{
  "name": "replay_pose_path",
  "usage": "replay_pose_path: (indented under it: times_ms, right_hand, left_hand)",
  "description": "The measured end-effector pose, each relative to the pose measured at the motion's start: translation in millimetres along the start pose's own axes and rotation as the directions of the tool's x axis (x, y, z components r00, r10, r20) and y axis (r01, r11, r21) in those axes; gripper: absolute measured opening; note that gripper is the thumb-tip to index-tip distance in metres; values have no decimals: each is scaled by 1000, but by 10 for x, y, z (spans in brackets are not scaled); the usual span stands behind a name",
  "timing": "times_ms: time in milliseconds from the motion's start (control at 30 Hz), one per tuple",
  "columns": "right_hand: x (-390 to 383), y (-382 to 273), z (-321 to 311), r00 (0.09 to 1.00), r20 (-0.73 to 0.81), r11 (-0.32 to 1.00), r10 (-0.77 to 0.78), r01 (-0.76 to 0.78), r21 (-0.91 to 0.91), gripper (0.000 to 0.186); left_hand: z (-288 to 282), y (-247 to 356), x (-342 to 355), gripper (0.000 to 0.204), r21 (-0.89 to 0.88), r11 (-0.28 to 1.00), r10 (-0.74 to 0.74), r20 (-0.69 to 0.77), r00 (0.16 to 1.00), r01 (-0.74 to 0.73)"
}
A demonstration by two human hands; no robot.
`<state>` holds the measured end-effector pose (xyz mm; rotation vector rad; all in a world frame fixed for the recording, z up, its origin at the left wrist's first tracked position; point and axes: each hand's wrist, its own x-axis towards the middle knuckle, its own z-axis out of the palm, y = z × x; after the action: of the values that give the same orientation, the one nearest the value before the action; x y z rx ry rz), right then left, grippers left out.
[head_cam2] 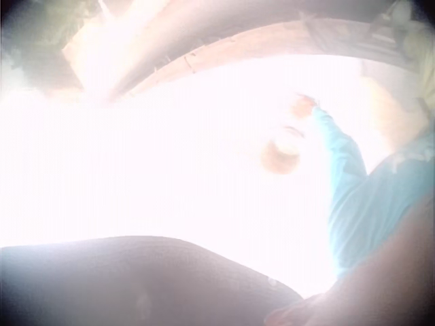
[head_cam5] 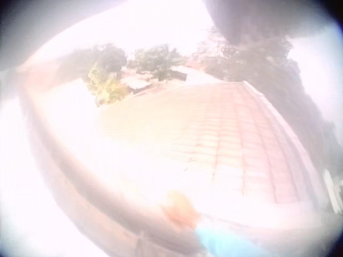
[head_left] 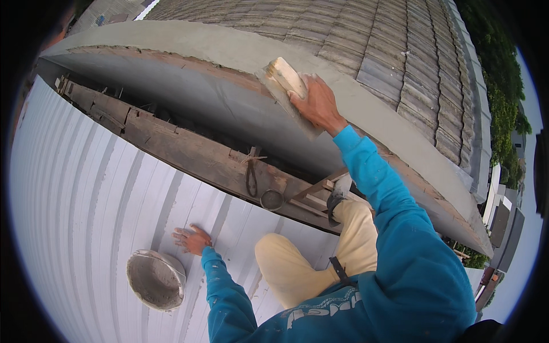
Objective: The person applies and smooths wet cement onto a roof edge using a trowel and a bucket. They repeatedly scoop cement from the bucket and spread it along the curved roof edge, smoothing the surface with the trowel.
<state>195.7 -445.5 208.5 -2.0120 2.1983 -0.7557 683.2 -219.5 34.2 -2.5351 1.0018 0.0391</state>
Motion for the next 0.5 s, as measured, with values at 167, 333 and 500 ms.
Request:
replay_pose_path:
  times_ms: [167, 333, 500]
  right_hand:
    - [-401, 959, -539, 785, -93, 791, 612, -606, 83, 52]
    - [-321, 1121, -351, 630, -229, 644, 742, -765, -18, 51]
    - [590, 436, 341, 732, -216, 761, 647, -640, 109, 53]
  left_hand:
    - [-114, 55, -47, 74, 27, 999, 17, 14, 1000, -18]
    - [-141, 8, -89, 75, -11, 1000, 11, 31, 999, -11]
    - [-79, 6, -80, 76, 48, 999, -15, -35, 999, 17]
